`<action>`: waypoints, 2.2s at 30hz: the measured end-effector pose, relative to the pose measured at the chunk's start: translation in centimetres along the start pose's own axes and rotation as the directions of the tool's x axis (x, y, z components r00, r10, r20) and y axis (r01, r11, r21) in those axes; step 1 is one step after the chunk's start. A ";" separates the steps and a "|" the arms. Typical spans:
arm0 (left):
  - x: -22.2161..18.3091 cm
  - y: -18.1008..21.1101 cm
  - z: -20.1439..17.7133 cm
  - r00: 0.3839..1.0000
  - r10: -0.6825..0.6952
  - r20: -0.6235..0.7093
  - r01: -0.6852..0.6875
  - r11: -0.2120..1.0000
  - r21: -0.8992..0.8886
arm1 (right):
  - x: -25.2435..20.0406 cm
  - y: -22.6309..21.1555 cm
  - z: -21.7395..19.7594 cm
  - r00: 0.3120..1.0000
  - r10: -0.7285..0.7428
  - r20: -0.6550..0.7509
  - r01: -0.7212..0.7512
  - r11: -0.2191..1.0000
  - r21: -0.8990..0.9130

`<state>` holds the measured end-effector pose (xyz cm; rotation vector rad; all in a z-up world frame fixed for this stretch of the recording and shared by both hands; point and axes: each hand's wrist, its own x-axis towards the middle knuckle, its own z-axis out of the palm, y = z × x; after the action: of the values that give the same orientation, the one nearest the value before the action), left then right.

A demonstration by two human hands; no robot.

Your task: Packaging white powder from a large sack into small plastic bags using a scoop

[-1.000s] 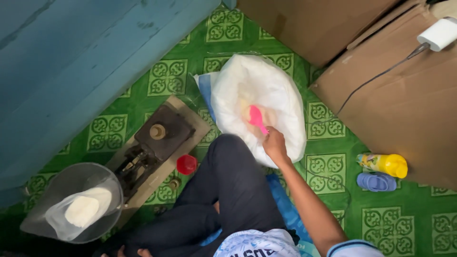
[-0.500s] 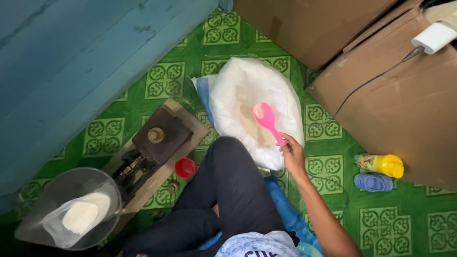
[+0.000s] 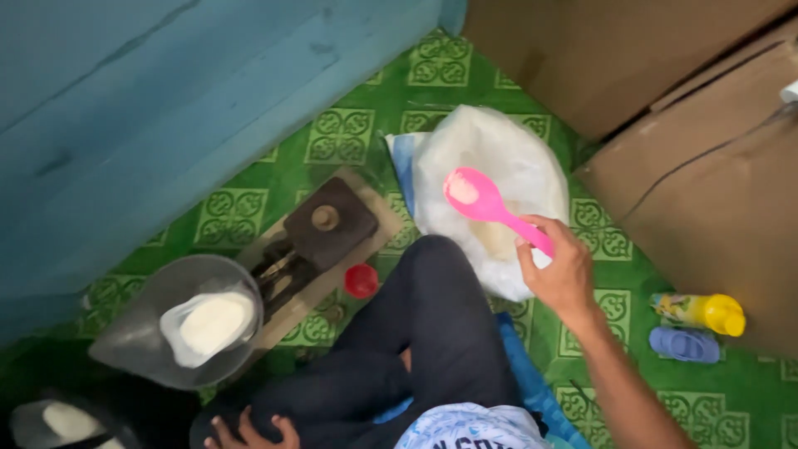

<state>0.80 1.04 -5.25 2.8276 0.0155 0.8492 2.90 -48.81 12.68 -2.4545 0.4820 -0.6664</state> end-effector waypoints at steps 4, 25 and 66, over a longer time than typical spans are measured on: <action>0.1 1.1 -1.5 0.994 -0.085 0.064 0.074 0.986 0.153 | 1.9 -5.4 -2.4 0.988 -0.105 0.116 0.111 0.993 -0.042; 1.0 1.9 -3.8 0.898 -0.302 0.321 0.243 0.947 0.212 | 3.4 -25.9 -1.0 0.743 -0.397 0.539 0.509 0.858 -0.072; 1.6 1.9 -4.1 0.914 -0.276 0.298 0.235 0.957 0.167 | 2.9 -31.2 6.7 0.500 -0.672 0.546 0.834 0.544 -0.095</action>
<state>-0.20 0.05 -0.63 2.9563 0.4007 0.3406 14.94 -22.81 27.11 -3.0063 -0.8541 -0.2821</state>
